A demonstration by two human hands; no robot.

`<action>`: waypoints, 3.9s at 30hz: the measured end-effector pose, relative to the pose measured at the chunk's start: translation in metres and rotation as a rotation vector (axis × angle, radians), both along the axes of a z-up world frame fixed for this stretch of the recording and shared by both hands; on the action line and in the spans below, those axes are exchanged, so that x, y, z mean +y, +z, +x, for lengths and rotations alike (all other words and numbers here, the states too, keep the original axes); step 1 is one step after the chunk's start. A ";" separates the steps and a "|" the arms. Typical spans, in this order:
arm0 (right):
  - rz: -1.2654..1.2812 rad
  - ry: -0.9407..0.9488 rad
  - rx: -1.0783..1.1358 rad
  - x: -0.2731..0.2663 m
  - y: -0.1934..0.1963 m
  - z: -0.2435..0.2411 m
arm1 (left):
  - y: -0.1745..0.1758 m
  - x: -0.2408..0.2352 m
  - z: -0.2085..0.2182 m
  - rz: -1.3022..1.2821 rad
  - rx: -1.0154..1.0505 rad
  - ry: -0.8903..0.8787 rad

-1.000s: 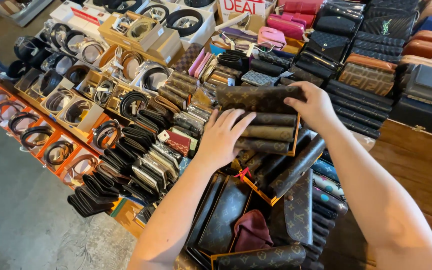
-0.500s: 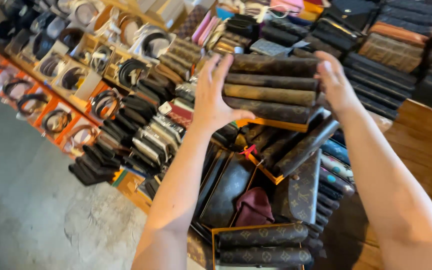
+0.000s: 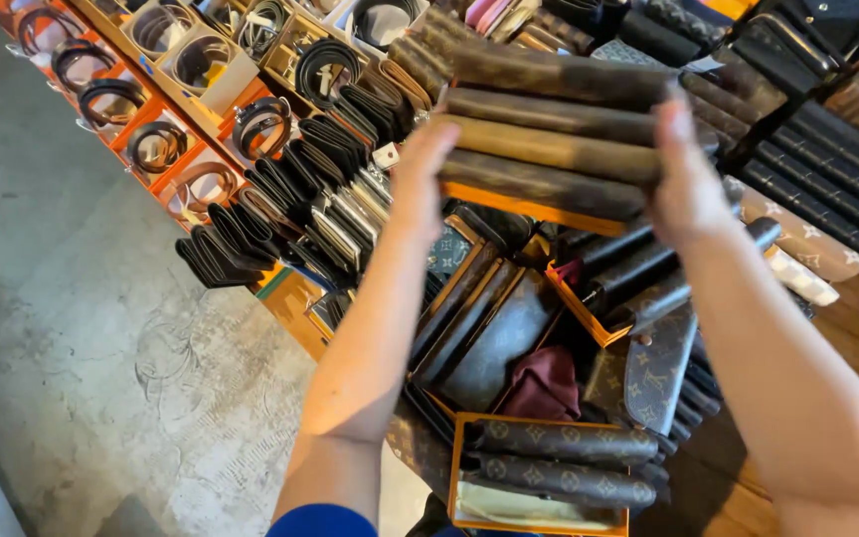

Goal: The recorder is dusting and organizing a variety of wallets on a retail display table.

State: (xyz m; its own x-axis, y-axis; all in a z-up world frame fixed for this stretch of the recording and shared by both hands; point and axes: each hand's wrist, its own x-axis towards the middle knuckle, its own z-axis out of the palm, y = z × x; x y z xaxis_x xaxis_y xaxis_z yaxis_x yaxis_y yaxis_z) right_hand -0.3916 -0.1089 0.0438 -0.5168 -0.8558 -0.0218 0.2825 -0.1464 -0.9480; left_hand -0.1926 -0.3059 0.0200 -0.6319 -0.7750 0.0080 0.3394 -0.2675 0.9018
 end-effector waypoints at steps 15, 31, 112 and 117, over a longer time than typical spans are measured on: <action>0.663 0.544 1.296 0.021 0.037 -0.018 | -0.138 -0.085 0.132 -0.012 -0.425 0.407; 0.566 0.200 1.600 0.143 -0.054 -0.007 | -0.087 0.025 -0.118 -1.506 -0.891 -0.213; 1.360 -0.533 0.944 0.677 -0.044 0.161 | 0.023 0.487 0.145 -1.301 -0.424 -0.564; 0.602 -0.258 1.443 0.582 0.064 0.249 | 0.022 0.518 0.134 -1.830 -0.447 -0.588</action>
